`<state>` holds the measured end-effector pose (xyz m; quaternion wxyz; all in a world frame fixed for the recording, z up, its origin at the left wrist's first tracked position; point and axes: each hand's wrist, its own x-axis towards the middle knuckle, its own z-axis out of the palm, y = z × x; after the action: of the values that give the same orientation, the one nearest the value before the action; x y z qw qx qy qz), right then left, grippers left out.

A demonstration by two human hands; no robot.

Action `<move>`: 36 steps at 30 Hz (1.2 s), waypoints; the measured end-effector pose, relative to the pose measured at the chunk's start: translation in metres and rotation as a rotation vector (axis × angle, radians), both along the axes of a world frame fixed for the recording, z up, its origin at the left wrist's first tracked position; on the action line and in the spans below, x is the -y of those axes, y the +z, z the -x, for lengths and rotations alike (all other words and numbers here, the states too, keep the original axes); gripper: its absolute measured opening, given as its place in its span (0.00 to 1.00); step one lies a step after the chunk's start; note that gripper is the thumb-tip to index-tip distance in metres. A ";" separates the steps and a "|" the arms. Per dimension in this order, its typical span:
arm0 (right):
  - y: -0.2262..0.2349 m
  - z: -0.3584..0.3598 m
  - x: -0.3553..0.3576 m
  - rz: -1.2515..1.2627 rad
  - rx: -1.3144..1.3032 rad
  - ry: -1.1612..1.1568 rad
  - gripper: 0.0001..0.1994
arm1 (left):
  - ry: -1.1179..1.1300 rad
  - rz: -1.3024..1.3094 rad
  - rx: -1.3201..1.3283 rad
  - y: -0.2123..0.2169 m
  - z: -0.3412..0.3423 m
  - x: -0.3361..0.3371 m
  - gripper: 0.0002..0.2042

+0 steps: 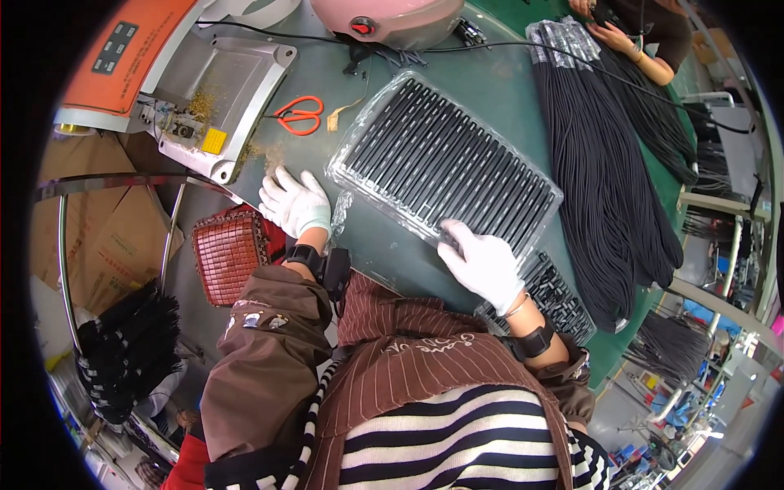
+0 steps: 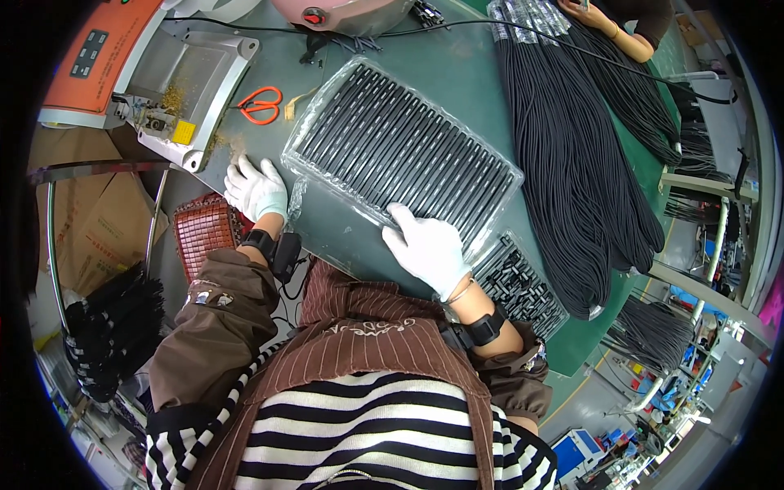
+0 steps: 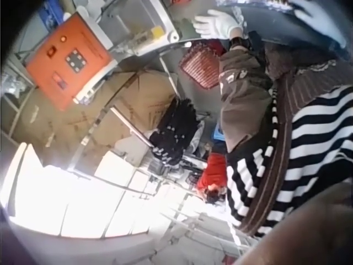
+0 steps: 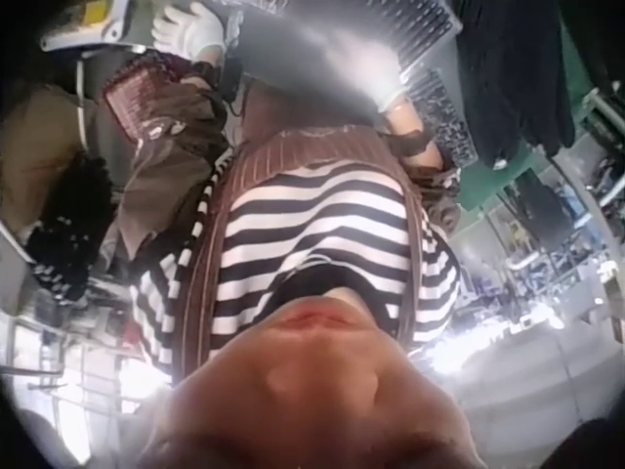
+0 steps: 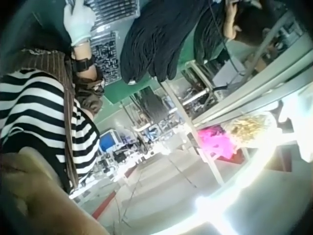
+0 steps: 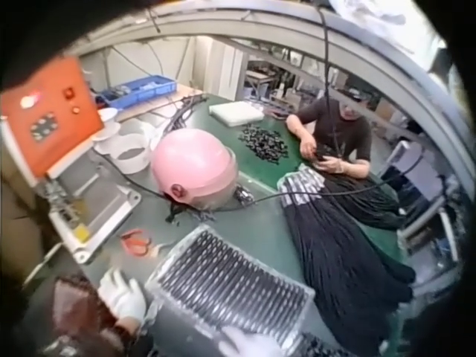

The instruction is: Transport a tray of components to a workstation and inspect/organize them by hand.

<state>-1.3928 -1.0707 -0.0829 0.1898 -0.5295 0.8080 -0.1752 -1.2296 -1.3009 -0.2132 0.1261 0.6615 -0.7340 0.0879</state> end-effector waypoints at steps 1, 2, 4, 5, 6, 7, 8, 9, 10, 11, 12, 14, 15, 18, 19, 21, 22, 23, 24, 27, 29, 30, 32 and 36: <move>0.000 -0.001 0.002 0.035 0.007 -0.011 0.15 | -0.002 -0.004 -0.004 0.000 0.000 0.000 0.25; -0.001 -0.002 0.003 0.035 0.009 -0.008 0.15 | -0.004 -0.007 -0.008 0.000 0.001 0.000 0.25; -0.002 -0.004 0.005 -0.031 -0.030 -0.005 0.16 | 0.000 -0.007 -0.002 0.000 0.000 0.000 0.25; -0.002 -0.004 0.005 -0.064 -0.050 -0.003 0.16 | 0.001 -0.006 0.001 0.000 0.000 0.000 0.25; -0.001 -0.004 0.006 -0.064 -0.048 0.000 0.16 | 0.001 -0.005 0.004 0.000 0.000 -0.001 0.25; 0.000 -0.003 0.008 -0.062 -0.028 -0.014 0.16 | 0.004 -0.005 0.006 0.000 0.000 -0.001 0.25; 0.002 -0.002 0.010 -0.059 -0.008 -0.030 0.16 | 0.003 -0.004 0.002 0.000 0.000 0.000 0.25; 0.002 -0.001 0.012 -0.057 0.011 -0.045 0.17 | 0.001 -0.004 -0.002 0.000 0.000 0.000 0.25; 0.002 -0.001 0.014 -0.057 0.012 -0.043 0.17 | 0.000 -0.004 -0.006 0.001 0.001 -0.001 0.25; 0.001 -0.002 0.016 -0.063 0.005 -0.018 0.17 | 0.003 -0.004 -0.004 0.001 0.000 -0.001 0.25; 0.000 -0.003 0.019 -0.069 -0.001 0.007 0.17 | 0.003 -0.002 -0.005 0.001 0.000 -0.001 0.25; -0.001 -0.003 0.021 -0.075 -0.009 0.035 0.17 | 0.002 0.001 -0.008 0.002 0.000 -0.002 0.25; -0.002 -0.003 0.021 -0.067 -0.015 0.034 0.17 | 0.006 0.001 -0.008 0.002 0.000 -0.002 0.25; -0.002 -0.002 0.024 -0.049 -0.026 0.037 0.17 | -0.005 0.004 -0.009 0.002 0.001 -0.002 0.25; 0.001 -0.003 0.026 -0.049 -0.009 0.024 0.17 | -0.002 0.004 -0.008 0.003 0.001 -0.002 0.25; 0.006 -0.003 0.031 -0.051 0.023 -0.003 0.16 | -0.011 0.008 -0.014 0.003 0.000 -0.001 0.25; 0.005 -0.003 0.032 -0.051 0.023 0.001 0.16 | -0.016 0.009 -0.017 0.003 0.000 -0.001 0.25; 0.004 -0.004 0.033 -0.078 0.007 0.013 0.16 | -0.012 0.010 -0.016 0.003 0.000 -0.001 0.25; 0.002 -0.004 0.035 -0.104 -0.008 0.025 0.16 | -0.009 0.008 -0.010 0.003 0.000 -0.001 0.26; 0.000 -0.004 0.038 -0.090 -0.009 0.040 0.16 | 0.000 0.006 0.004 0.004 -0.001 -0.001 0.26; 0.000 -0.003 0.039 -0.014 0.019 0.033 0.16 | -0.001 0.013 0.003 0.002 0.000 -0.002 0.26; -0.002 -0.004 0.041 -0.015 0.020 0.037 0.16 | -0.001 0.016 0.002 0.002 0.000 -0.002 0.26; -0.006 -0.006 0.046 -0.069 0.004 0.054 0.17 | 0.002 0.012 0.000 0.001 0.000 -0.002 0.26; -0.009 -0.005 0.050 -0.082 -0.005 0.070 0.18 | 0.008 0.005 -0.003 0.002 0.000 -0.001 0.26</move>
<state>-1.3873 -1.1207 -0.0919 0.2154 -0.5494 0.7961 -0.1339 -1.2296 -1.2996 -0.2114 0.1285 0.6641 -0.7311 0.0891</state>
